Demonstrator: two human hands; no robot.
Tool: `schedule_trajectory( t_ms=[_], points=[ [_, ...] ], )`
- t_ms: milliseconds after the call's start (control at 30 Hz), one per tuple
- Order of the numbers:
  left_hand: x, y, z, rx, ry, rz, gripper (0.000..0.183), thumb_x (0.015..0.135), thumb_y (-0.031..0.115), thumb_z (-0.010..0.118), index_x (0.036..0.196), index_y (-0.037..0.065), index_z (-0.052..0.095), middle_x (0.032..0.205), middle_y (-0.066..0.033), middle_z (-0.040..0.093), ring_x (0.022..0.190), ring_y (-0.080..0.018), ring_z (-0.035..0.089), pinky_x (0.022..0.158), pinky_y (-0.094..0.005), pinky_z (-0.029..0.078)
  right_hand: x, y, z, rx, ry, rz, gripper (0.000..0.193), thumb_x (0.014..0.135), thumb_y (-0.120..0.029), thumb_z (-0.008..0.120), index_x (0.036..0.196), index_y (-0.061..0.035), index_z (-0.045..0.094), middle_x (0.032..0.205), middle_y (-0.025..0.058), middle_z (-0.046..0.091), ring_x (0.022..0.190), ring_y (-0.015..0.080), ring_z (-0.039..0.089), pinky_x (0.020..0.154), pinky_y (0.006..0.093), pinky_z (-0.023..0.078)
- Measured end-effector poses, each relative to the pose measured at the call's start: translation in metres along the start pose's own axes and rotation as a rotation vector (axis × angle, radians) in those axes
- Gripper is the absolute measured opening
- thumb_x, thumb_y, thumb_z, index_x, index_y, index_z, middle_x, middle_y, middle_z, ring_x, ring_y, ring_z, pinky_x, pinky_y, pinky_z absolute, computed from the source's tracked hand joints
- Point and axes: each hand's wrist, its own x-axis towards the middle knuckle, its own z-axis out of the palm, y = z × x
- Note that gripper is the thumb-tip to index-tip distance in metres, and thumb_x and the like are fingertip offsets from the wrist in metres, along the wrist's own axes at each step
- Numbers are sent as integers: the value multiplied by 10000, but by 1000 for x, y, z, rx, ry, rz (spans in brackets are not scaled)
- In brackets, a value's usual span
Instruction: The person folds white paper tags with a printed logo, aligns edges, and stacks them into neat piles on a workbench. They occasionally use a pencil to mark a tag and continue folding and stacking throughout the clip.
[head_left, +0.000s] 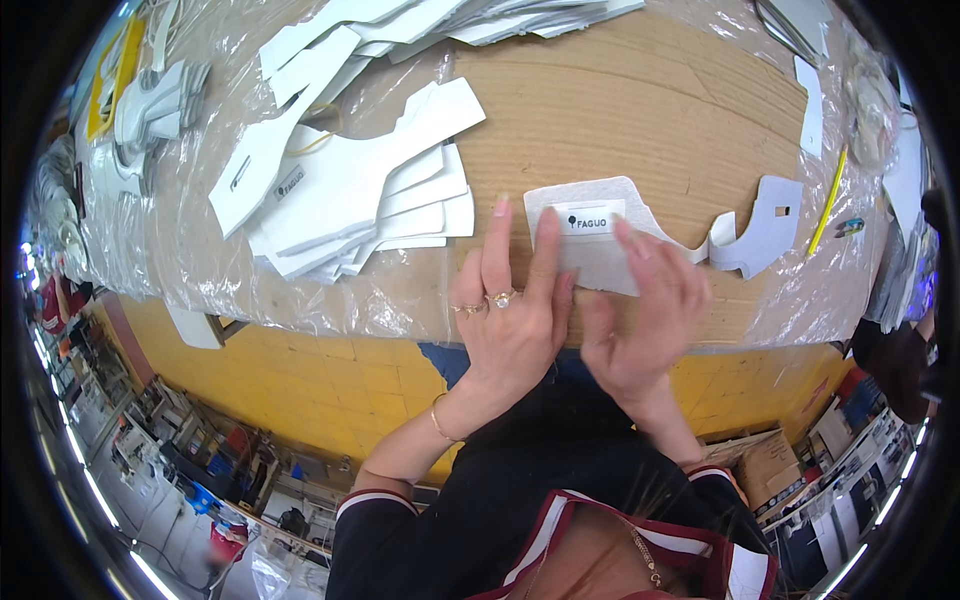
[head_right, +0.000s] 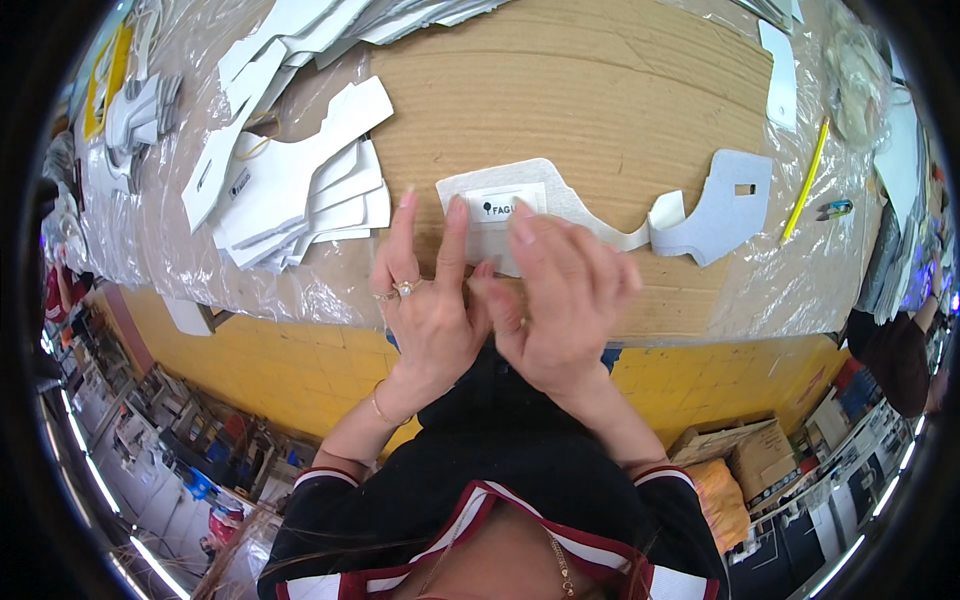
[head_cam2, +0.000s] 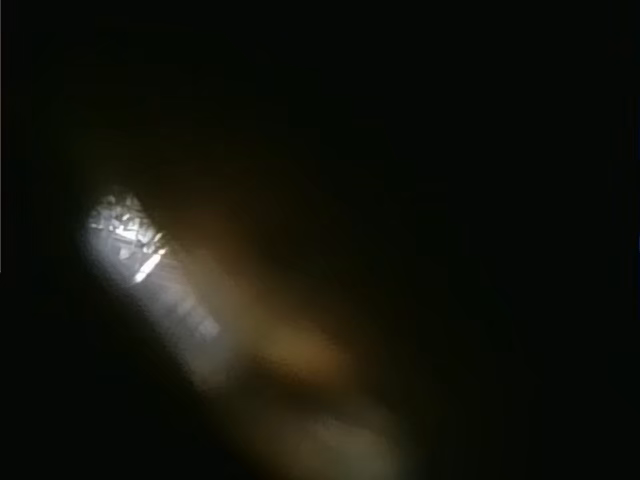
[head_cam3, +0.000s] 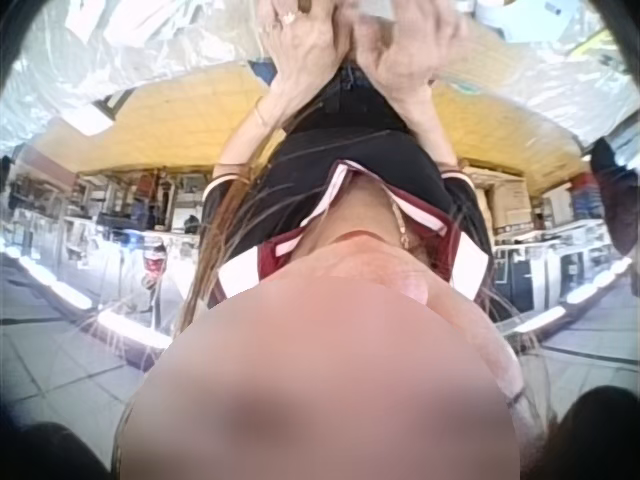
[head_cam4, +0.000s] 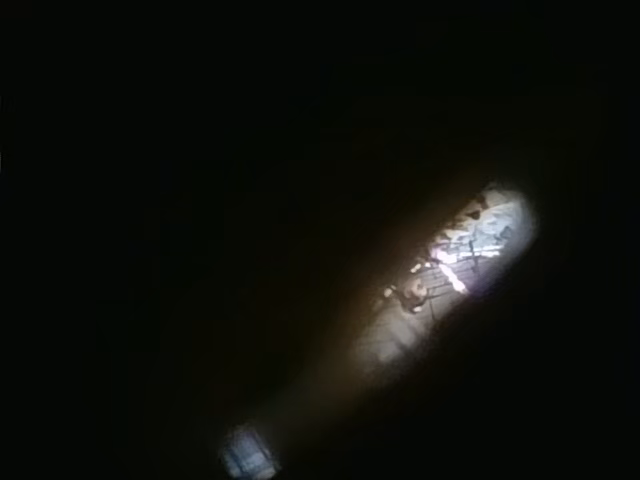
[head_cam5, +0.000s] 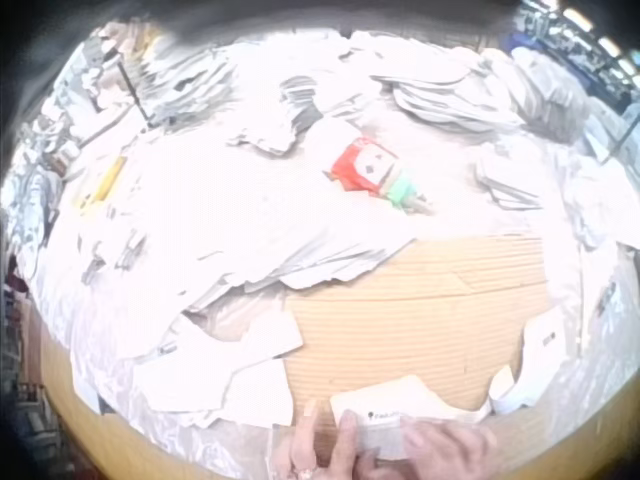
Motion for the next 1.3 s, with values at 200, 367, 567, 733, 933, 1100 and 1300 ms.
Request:
schedule_trajectory(
  t_ms=[200,367,567,733,933,1100,1300],
  points=[
    [9,0,1,67,-27,46,416,946,307,514,1336,186,591,1491,-153,422,1297,-286,385,1022,-413,299,1,-8,20,19,-127,-39,759,981,-617,236,1534,-98,272,1544,93,375,1462,378,232,1138,583,-121],
    [8,0,-1,110,-59,35,440,956,338,486,1361,187,565,1506,-173,403,1388,-310,327,1116,-452,204,-3,-13,21,-37,-172,35,839,959,-666,182,1538,-61,239,1550,119,356,1467,395,201,1121,595,-148],
    [6,-1,-1,128,-68,40,487,943,345,499,1402,186,527,1505,-191,404,1406,-329,325,1141,-475,162,-5,-13,17,-142,-188,83,939,948,-694,168,1518,53,166,1563,140,316,1468,411,168,1119,598,-133],
    [6,0,-1,114,-76,29,489,941,326,497,1407,182,523,1496,-213,406,1405,-339,334,1144,-483,156,-7,-10,18,-165,-145,130,937,955,-680,232,1519,60,123,1565,159,303,1467,420,165,1116,619,-110],
    [7,-4,0,36,-63,55,519,933,322,511,1394,84,517,1481,-224,416,1383,-357,366,1132,-496,197,-8,-9,21,-138,-60,168,947,963,-661,265,1519,80,72,1546,208,318,1465,411,190,1114,608,-130],
    [6,-6,1,-60,6,45,551,912,298,545,1384,17,501,1457,-236,433,1373,-371,373,1120,-495,234,-8,-9,21,-111,4,122,935,967,-653,269,1514,86,99,1539,241,311,1467,409,184,1132,575,-119],
    [5,-8,4,-37,38,82,516,909,289,544,1383,86,523,1478,-207,418,1372,-359,379,1118,-492,237,-6,-8,23,-61,-60,-15,908,964,-667,206,1515,53,173,1531,145,377,1470,376,202,1149,552,-106]
  ],
)
